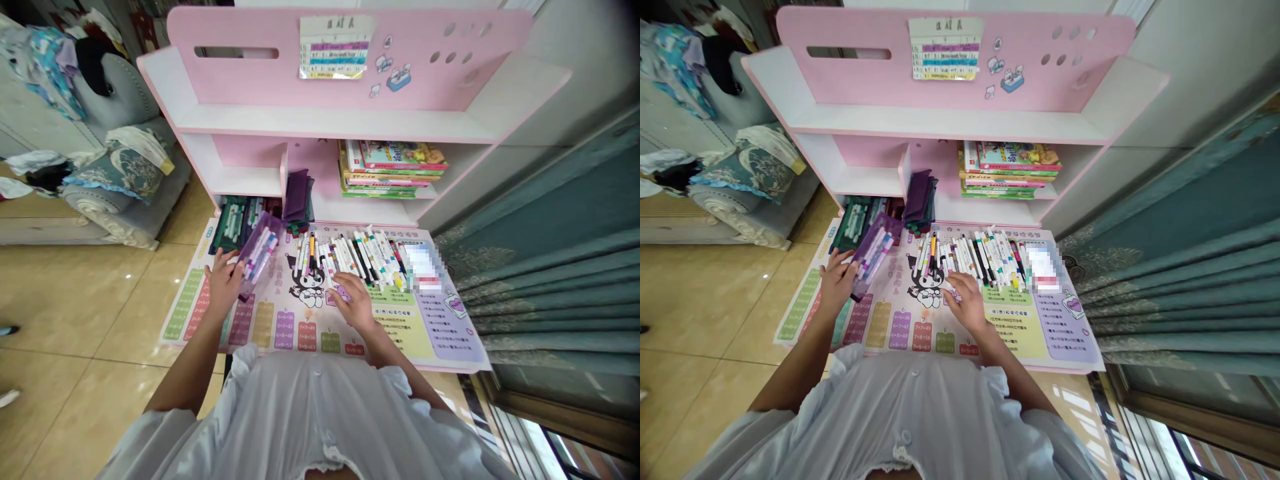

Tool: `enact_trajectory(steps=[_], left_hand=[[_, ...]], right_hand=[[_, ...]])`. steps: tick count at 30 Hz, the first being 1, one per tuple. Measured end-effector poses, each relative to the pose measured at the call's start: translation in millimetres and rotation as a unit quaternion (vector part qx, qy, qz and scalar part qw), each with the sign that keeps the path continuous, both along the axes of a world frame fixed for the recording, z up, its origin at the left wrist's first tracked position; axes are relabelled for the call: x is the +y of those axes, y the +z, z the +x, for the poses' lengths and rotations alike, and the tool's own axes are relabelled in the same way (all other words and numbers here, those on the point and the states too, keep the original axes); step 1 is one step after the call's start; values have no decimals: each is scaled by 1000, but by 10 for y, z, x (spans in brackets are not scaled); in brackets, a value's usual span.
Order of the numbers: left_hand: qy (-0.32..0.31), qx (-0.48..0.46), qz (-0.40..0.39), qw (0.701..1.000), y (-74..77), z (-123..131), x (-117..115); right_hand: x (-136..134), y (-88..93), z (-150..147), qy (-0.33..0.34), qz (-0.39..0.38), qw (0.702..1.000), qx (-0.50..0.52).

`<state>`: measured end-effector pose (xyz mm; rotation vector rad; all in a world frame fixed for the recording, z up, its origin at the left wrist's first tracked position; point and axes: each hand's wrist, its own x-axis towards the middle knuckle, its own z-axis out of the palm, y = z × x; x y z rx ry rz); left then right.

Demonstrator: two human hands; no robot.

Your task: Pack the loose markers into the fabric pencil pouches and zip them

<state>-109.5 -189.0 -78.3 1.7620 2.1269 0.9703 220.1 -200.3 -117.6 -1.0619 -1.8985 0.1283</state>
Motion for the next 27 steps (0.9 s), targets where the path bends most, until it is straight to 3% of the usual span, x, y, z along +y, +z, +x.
enact_trajectory(steps=[4, 9, 14, 18, 27], left_hand=[[74, 13, -37, 996, 48, 61, 352], [79, 38, -46, 995, 86, 285, 857], [82, 65, -43, 994, -8, 392, 1252], [77, 96, -37, 992, -59, 446, 1408], [104, 123, -9, 987, -53, 539, 1490]], right_hand=[[-70, -58, -91, 39, -14, 999, -11], [-155, -56, -164, 53, 1, 999, -4], [-199, -90, -171, 38, 2, 999, -12], [-157, -186, -160, 43, -25, 998, -38], [187, -247, -159, 74, -12, 994, -81]])
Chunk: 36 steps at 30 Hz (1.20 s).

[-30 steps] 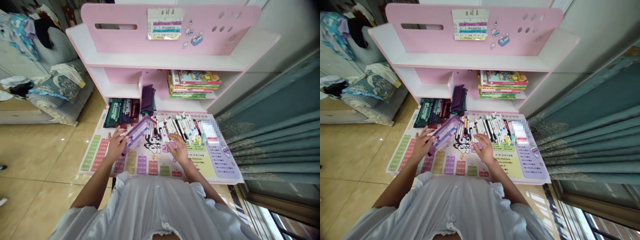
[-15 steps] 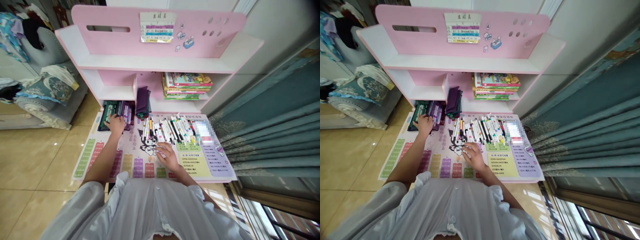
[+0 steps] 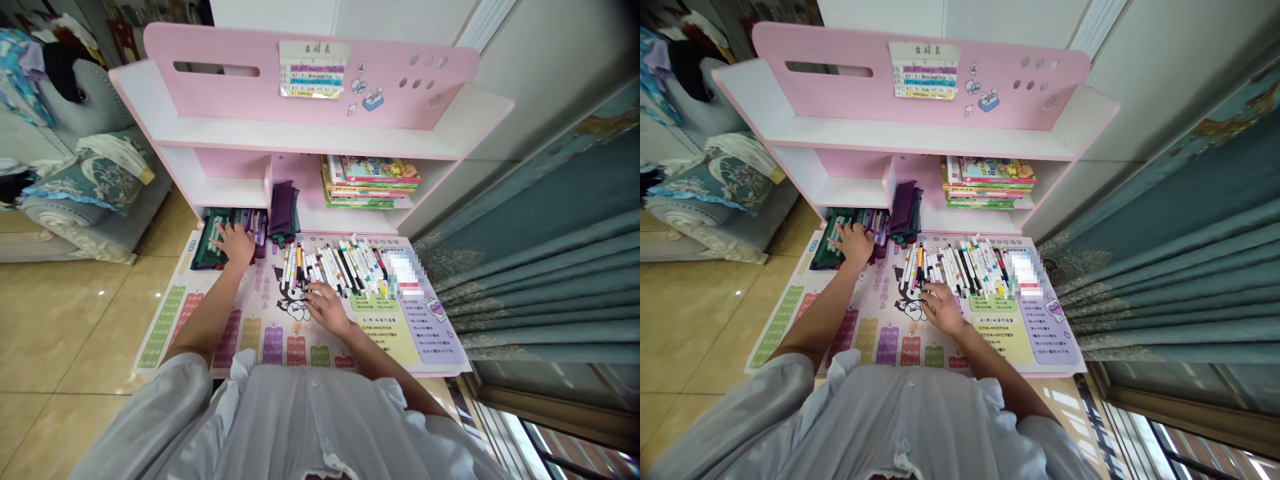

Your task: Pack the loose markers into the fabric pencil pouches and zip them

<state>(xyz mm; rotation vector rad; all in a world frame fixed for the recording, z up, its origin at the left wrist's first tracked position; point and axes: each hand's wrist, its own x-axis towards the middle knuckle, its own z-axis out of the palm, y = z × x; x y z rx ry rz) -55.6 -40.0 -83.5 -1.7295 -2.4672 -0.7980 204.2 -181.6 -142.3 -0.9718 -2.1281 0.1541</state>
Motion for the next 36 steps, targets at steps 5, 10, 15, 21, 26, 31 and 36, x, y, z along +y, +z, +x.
enact_trajectory(steps=[5, 10, 15, 21, 26, 31, 36], left_hand=[[-46, 11, 10, 999, 122, 119, 69], [-130, 5, -47, 990, 287, 334, 233], [-129, 14, -81, 988, 253, 470, 366], [-113, 0, -75, 991, 177, 521, 404], [-106, -36, -5, 994, 271, 530, 336], [-125, -49, 69, 989, 430, 455, 12], [-173, -38, 96, 980, 519, 282, -624]], right_hand=[[84, -72, -25, -6, 30, 999, 7], [44, -168, -2, -38, 37, 998, 45], [47, -220, 16, -41, 33, 997, 54], [60, -218, 2, -32, 44, 997, 55], [66, -188, -1, -22, 60, 996, 68], [61, -206, 15, -28, 26, 996, 77], [64, -140, 29, -43, 34, 992, 116]])
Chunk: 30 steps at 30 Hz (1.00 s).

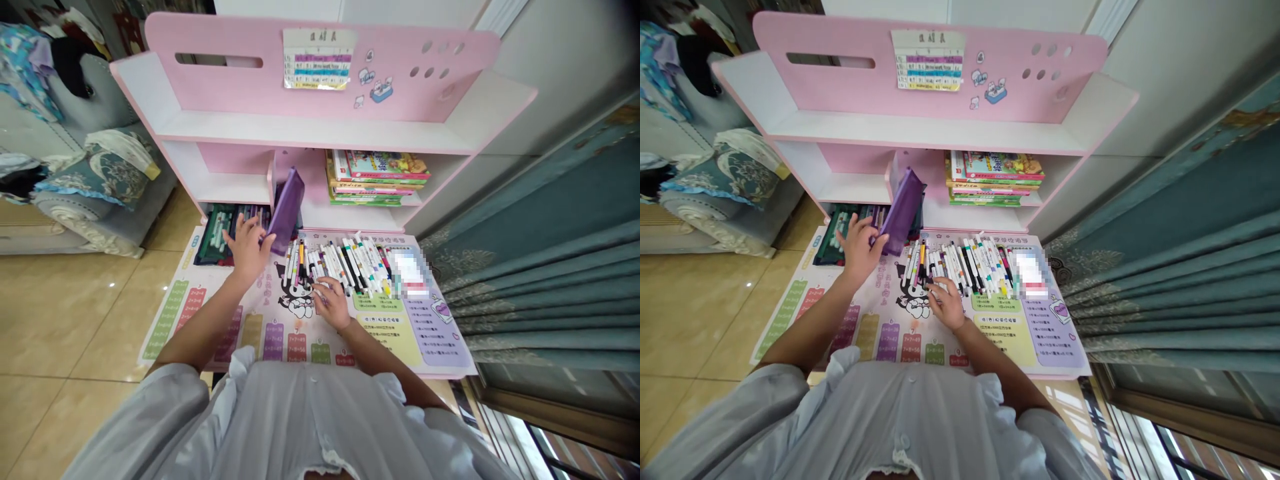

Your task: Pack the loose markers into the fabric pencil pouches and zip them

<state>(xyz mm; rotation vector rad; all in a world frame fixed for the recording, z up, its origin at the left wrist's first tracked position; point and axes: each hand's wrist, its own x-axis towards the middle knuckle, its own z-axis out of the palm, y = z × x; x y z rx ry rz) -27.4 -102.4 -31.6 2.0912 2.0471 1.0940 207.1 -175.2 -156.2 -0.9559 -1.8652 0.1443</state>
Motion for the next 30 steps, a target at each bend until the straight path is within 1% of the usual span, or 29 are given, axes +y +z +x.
enact_trajectory(steps=[3, 6, 8, 10, 14, 18, 21, 27, 30], left_hand=[[-48, 23, 1, 999, -30, -143, -421], [-74, 45, -18, 996, -116, -300, -766], [-103, 60, -42, 992, -197, -405, -924], [-127, 70, -59, 988, -292, -502, -1020], [-136, 77, -79, 985, -474, -643, -1071], [-142, 78, -78, 984, -571, -683, -1034], [-143, 71, -84, 984, -592, -670, -1005], [-119, 59, -109, 985, -588, -648, -986], [-99, 52, -116, 987, -571, -543, -1011]], right_hand=[[15, 100, 25, -26, 2, 999, 28], [20, 207, 94, -73, -26, 996, 46], [8, 271, 168, -101, -51, 992, 55], [-14, 321, 250, -93, -71, 992, 51], [-65, 357, 368, -56, -96, 994, 20], [-112, 316, 400, -14, -116, 993, -5], [-161, 311, 407, 6, -124, 992, -21], [-241, 389, 428, 35, -113, 992, -39], [-241, 359, 420, 52, -102, 993, -34]])
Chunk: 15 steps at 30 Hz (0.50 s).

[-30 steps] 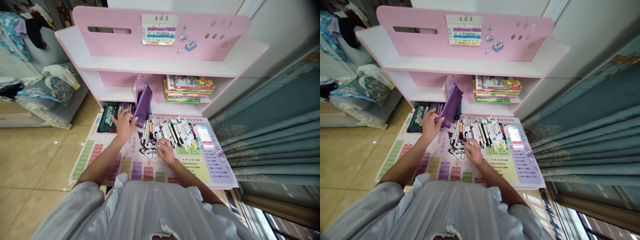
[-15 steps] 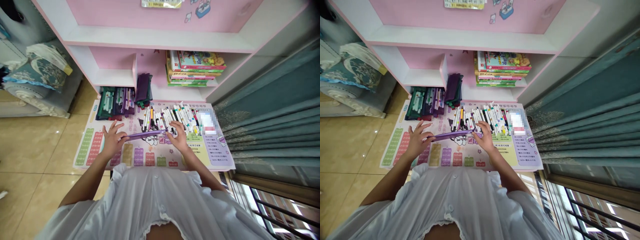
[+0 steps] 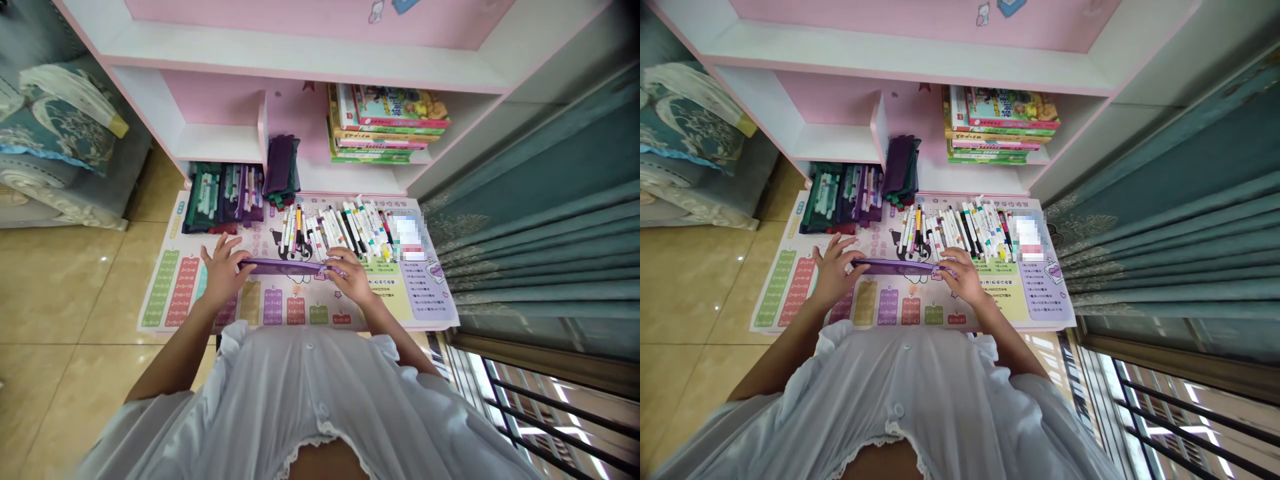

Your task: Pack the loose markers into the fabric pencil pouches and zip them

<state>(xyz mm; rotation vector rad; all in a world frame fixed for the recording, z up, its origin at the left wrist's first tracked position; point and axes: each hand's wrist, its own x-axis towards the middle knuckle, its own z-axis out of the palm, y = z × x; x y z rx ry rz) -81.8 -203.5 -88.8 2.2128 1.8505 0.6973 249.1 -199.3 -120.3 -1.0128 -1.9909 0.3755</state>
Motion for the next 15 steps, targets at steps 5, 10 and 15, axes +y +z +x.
enact_trajectory(steps=[5, 10, 15], left_hand=[[-62, -4, 29, 998, 55, 481, -91], [-167, -6, 13, 986, 59, 964, -80], [-200, -3, 9, 980, 12, 1143, -35]], right_hand=[[10, -79, -56, 7, -6, 1000, -10], [-7, -50, -117, 13, -25, 999, -17], [-28, -46, -137, 23, -19, 999, -27]])
